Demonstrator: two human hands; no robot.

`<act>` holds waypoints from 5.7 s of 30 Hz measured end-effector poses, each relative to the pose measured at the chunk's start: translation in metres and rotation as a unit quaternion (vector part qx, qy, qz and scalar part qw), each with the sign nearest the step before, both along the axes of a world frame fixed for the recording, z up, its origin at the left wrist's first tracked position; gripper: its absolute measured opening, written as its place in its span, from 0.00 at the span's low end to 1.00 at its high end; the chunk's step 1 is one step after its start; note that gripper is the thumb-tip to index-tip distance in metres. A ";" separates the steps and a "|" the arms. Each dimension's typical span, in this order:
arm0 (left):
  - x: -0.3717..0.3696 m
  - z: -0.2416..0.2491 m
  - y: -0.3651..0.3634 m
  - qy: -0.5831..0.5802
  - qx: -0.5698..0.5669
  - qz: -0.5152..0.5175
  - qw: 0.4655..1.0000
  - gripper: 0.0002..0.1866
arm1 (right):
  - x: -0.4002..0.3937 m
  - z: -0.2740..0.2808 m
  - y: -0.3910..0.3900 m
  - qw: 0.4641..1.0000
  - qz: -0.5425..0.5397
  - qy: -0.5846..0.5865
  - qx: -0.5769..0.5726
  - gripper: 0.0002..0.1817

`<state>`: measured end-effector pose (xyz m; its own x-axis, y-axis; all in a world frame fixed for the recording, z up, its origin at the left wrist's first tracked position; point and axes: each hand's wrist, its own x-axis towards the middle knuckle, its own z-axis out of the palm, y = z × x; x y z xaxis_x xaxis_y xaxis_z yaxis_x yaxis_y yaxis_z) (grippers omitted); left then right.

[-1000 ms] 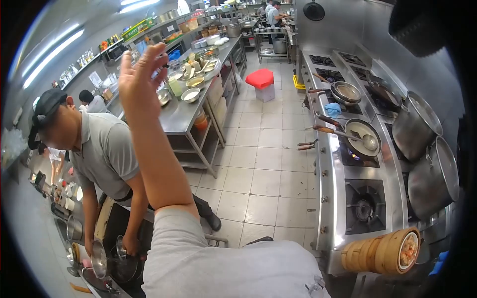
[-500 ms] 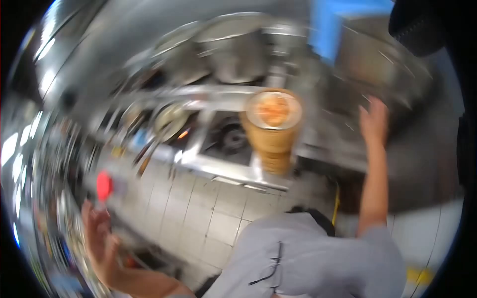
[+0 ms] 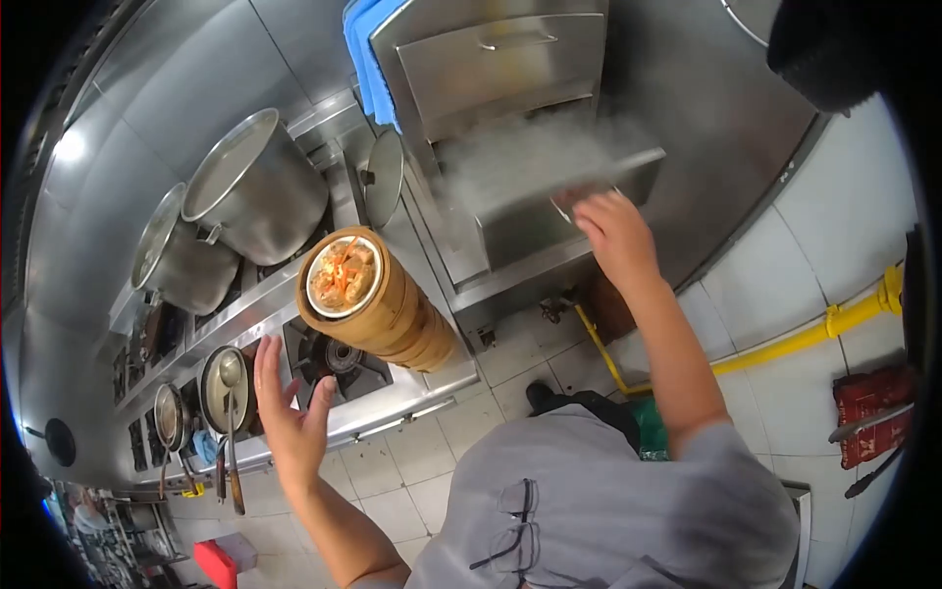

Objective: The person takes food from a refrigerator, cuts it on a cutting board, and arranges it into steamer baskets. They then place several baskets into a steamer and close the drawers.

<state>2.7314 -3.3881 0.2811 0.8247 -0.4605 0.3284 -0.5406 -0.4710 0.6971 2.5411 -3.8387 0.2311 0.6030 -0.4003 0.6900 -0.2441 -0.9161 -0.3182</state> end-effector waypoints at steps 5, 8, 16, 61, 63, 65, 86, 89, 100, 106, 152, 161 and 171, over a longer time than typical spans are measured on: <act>0.013 -0.018 -0.036 -0.013 -0.077 -0.020 0.997 0.42 | -0.083 0.016 0.042 0.998 -0.018 0.051 0.014 0.03; 0.019 -0.024 -0.045 -0.011 -0.048 -0.010 0.999 0.38 | -0.092 0.013 0.053 0.999 -0.031 0.036 0.007 0.04; 0.032 -0.033 -0.063 -0.075 -0.014 0.008 0.997 0.39 | -0.086 0.002 0.058 0.999 -0.043 -0.015 -0.002 0.06; -0.016 -0.044 -0.148 -0.323 -0.188 0.004 0.928 0.23 | -0.100 -0.053 0.028 0.996 0.023 -0.021 -0.082 0.06; -0.017 -0.055 -0.095 -0.328 -0.151 0.127 0.924 0.27 | -0.097 -0.072 0.029 0.990 0.003 -0.079 -0.113 0.10; -0.016 -0.075 -0.048 -0.304 -0.106 0.218 0.921 0.32 | -0.087 -0.097 0.047 0.982 0.001 -0.173 -0.077 0.18; -0.169 -0.126 0.102 -0.115 -0.025 0.361 0.925 0.18 | 0.026 -0.106 0.212 0.738 0.671 -0.059 0.041 0.23; -0.181 -0.128 0.111 -0.096 -0.019 0.377 0.921 0.16 | 0.029 -0.107 0.224 0.734 0.676 -0.025 0.062 0.22; -0.208 -0.152 0.132 -0.052 0.010 0.354 0.934 0.07 | 0.036 -0.103 0.252 0.697 0.709 0.076 0.075 0.12; -0.212 -0.158 0.133 -0.006 0.014 0.348 0.937 0.14 | 0.036 -0.093 0.263 0.700 0.703 0.098 0.077 0.09; -0.127 -0.138 0.061 0.086 -0.019 0.175 0.981 0.55 | 0.038 -0.062 0.273 0.726 0.665 0.154 0.083 0.08; -0.037 -0.066 -0.036 -0.063 -0.037 0.081 0.994 0.53 | 0.002 -0.004 0.145 0.908 0.408 -0.095 -0.018 0.08; -0.008 -0.089 -0.082 -0.056 -0.003 0.097 0.994 0.40 | -0.066 -0.021 0.033 0.993 0.013 -0.056 -0.101 0.17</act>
